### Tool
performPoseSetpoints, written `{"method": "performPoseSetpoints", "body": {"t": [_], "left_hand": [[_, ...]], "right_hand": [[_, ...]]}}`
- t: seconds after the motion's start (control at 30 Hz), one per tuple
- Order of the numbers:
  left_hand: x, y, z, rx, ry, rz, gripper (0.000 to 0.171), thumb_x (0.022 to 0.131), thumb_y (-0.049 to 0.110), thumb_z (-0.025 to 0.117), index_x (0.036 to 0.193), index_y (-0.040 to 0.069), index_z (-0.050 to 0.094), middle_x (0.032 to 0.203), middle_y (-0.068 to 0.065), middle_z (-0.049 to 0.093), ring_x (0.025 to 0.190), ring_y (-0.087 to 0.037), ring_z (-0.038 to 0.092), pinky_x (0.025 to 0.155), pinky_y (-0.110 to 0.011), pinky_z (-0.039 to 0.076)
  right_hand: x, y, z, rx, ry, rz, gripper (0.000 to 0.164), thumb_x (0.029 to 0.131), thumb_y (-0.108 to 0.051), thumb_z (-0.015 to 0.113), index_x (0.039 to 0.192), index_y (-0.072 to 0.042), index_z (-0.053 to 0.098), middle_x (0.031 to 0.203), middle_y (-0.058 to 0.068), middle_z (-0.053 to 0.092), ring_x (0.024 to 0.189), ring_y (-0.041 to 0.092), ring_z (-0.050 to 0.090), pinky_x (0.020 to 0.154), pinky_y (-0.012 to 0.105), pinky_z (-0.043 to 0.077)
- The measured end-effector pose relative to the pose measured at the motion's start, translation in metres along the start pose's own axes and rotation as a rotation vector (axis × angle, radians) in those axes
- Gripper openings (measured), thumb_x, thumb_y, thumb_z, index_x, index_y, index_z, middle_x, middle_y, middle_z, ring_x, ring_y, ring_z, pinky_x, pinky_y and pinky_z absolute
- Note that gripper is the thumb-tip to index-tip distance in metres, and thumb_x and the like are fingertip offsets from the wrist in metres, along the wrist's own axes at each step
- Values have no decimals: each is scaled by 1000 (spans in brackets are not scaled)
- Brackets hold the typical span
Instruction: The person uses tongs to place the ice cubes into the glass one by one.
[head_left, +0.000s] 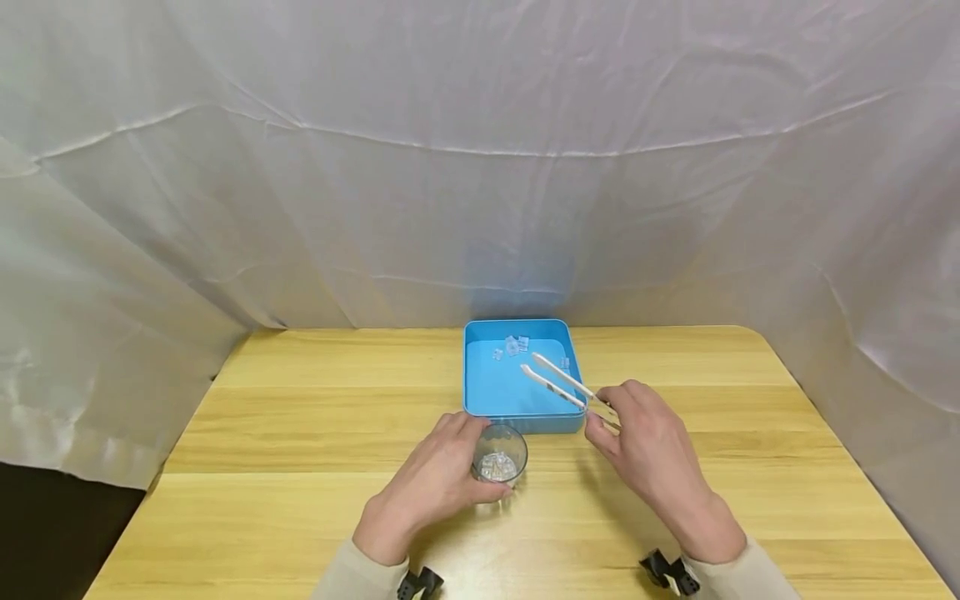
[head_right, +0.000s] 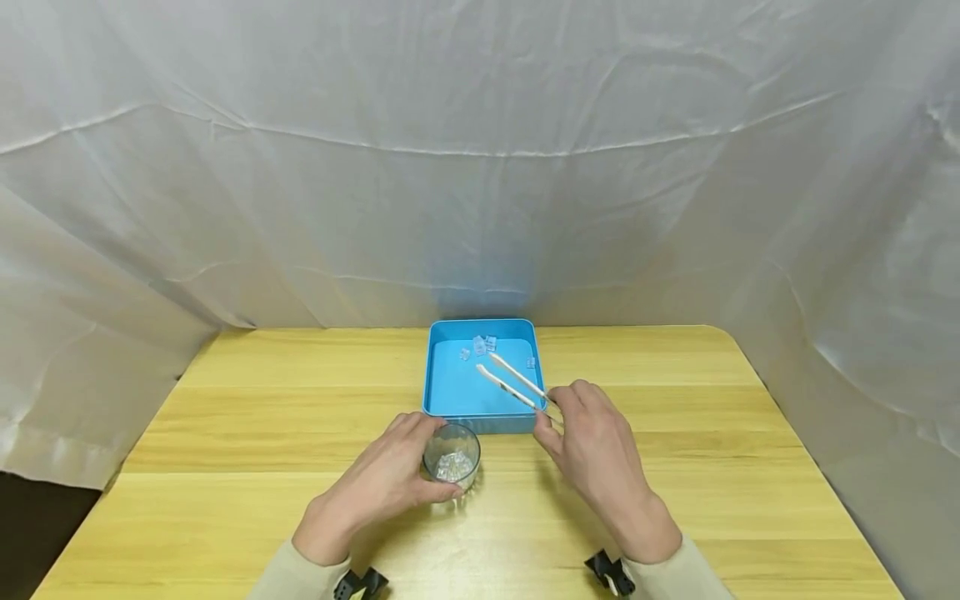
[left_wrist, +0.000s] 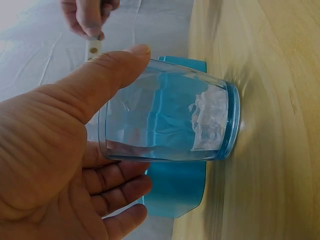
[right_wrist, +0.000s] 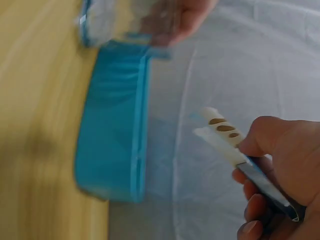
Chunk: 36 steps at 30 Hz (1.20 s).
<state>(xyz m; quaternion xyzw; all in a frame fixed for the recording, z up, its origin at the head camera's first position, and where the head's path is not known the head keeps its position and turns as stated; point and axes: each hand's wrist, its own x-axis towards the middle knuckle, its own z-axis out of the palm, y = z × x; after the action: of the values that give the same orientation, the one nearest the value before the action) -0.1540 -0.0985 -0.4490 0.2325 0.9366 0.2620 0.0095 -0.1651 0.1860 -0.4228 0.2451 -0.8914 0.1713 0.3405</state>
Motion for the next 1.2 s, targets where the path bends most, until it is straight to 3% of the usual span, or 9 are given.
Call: {"method": "performPoseSetpoints", "body": {"t": [0.27, 0.47, 0.6, 0.87, 1.2], "left_hand": [[-1, 0, 3, 2, -14, -6, 85, 80, 48, 90, 144, 4, 57, 135, -9, 63, 124, -25, 57, 105, -43, 54], [-1, 1, 4, -6, -22, -6, 84, 80, 48, 90, 144, 5, 57, 135, -8, 63, 124, -25, 56, 105, -42, 54], [-1, 2, 2, -1, -20, 3, 83, 81, 48, 90, 144, 5, 57, 135, -8, 63, 124, -25, 56, 104, -42, 54], [-1, 3, 1, 56, 1, 28, 81, 82, 50, 87, 143, 6, 58, 134, -8, 63, 125, -25, 56, 106, -42, 53], [-4, 3, 3, 137, 65, 70, 74, 81, 51, 88, 135, 8, 62, 124, -5, 65, 116, -20, 57, 99, -37, 54]], "right_hand": [[-6, 24, 22, -20, 4, -81, 29, 89, -20, 64, 100, 7, 71, 78, 9, 57, 65, 18, 44, 50, 28, 43], [-3, 41, 30, -48, -50, -91, 26, 87, -16, 74, 99, 7, 72, 76, 8, 53, 65, 18, 42, 50, 28, 42], [6, 49, 30, -80, -82, -68, 23, 84, -13, 78, 96, 5, 73, 73, 7, 52, 64, 18, 42, 50, 31, 43], [20, 55, 27, -94, -95, -76, 12, 84, -11, 70, 78, -1, 66, 66, 0, 39, 59, 15, 33, 47, 26, 32], [37, 53, 13, -127, -270, 11, 16, 89, -12, 70, 75, -7, 63, 62, -2, 41, 57, 18, 37, 49, 28, 30]]}}
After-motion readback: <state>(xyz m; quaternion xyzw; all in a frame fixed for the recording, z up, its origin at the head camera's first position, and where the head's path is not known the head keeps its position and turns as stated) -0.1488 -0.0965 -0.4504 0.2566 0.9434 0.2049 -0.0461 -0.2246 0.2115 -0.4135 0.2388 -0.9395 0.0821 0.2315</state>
